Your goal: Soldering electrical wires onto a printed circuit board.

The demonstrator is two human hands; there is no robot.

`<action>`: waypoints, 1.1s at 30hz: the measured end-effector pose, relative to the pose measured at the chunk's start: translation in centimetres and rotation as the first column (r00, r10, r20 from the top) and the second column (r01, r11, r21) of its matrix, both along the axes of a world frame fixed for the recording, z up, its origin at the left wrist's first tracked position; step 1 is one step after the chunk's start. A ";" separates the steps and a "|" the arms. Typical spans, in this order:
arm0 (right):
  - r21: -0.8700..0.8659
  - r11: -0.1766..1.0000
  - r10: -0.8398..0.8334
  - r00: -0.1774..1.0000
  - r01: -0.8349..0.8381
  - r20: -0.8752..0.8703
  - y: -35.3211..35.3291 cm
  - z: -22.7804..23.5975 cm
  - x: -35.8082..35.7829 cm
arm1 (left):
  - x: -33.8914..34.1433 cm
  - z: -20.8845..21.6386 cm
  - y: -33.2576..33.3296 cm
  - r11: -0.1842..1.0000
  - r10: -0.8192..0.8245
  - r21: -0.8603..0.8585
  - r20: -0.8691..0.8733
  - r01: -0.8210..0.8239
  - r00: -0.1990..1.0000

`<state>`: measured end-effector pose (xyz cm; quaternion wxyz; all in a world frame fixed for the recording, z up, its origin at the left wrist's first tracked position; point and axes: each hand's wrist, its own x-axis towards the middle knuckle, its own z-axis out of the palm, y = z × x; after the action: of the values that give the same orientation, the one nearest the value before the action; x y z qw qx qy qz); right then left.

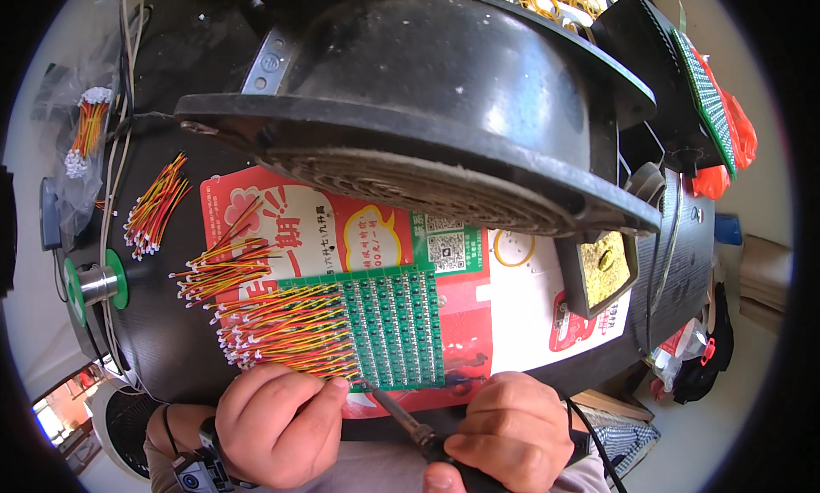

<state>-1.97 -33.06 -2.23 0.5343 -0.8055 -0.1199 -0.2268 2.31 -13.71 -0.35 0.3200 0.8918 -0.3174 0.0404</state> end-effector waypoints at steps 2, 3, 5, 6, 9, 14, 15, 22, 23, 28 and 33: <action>0.000 0.989 -0.148 0.986 0.149 0.072 0.6 -0.7 -0.2 | -0.1 0.0 0.0 1.000 0.002 0.003 0.005 -0.002 1.000; -0.005 0.989 -0.147 0.986 0.148 0.083 0.6 -0.6 -0.2 | -0.2 0.0 0.1 1.000 0.004 0.007 0.013 -0.004 1.000; -0.007 0.989 -0.145 0.985 0.146 0.091 0.6 -0.7 0.0 | -0.1 0.0 0.1 1.000 0.001 0.012 0.014 -0.001 1.000; -0.013 0.991 -0.132 0.987 0.134 0.086 0.6 -0.7 0.1 | -0.1 -0.1 0.1 1.000 -0.001 0.017 0.015 0.001 1.000; -0.020 0.992 -0.122 0.989 0.124 0.086 0.6 -0.7 0.1 | 0.0 0.0 0.1 1.000 -0.006 0.018 0.013 0.006 1.000; 0.015 0.989 0.151 0.986 -0.150 -0.066 -1.1 1.8 0.8 | -0.1 -0.1 0.2 1.000 -0.010 0.021 0.018 0.010 1.000; 0.007 0.988 0.151 0.986 -0.151 -0.063 -1.1 1.8 0.9 | -0.1 -0.1 0.2 1.000 -0.018 0.023 0.018 0.017 1.000; 0.074 0.997 0.033 0.998 -0.037 0.055 -0.5 1.0 0.6 | -0.2 0.1 0.0 0.999 0.008 0.035 0.012 -0.008 1.000; 0.074 0.997 0.034 0.998 -0.038 0.056 -0.5 1.1 0.7 | -0.2 0.1 0.1 0.999 -0.002 0.032 0.010 0.001 1.000; 0.019 0.997 0.077 0.997 -0.078 0.026 -0.6 1.4 1.0 | -0.1 0.0 0.1 1.000 0.002 0.016 0.012 -0.002 1.000; 0.072 0.980 -0.196 0.971 0.187 0.136 0.9 -1.2 -0.2 | 0.0 0.0 0.2 1.000 -0.009 0.005 0.013 0.009 1.000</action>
<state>-2.21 -32.21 -3.46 0.5233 -0.7790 -0.0727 -0.3376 2.33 -13.51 -0.32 0.3160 0.8907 -0.3237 0.0438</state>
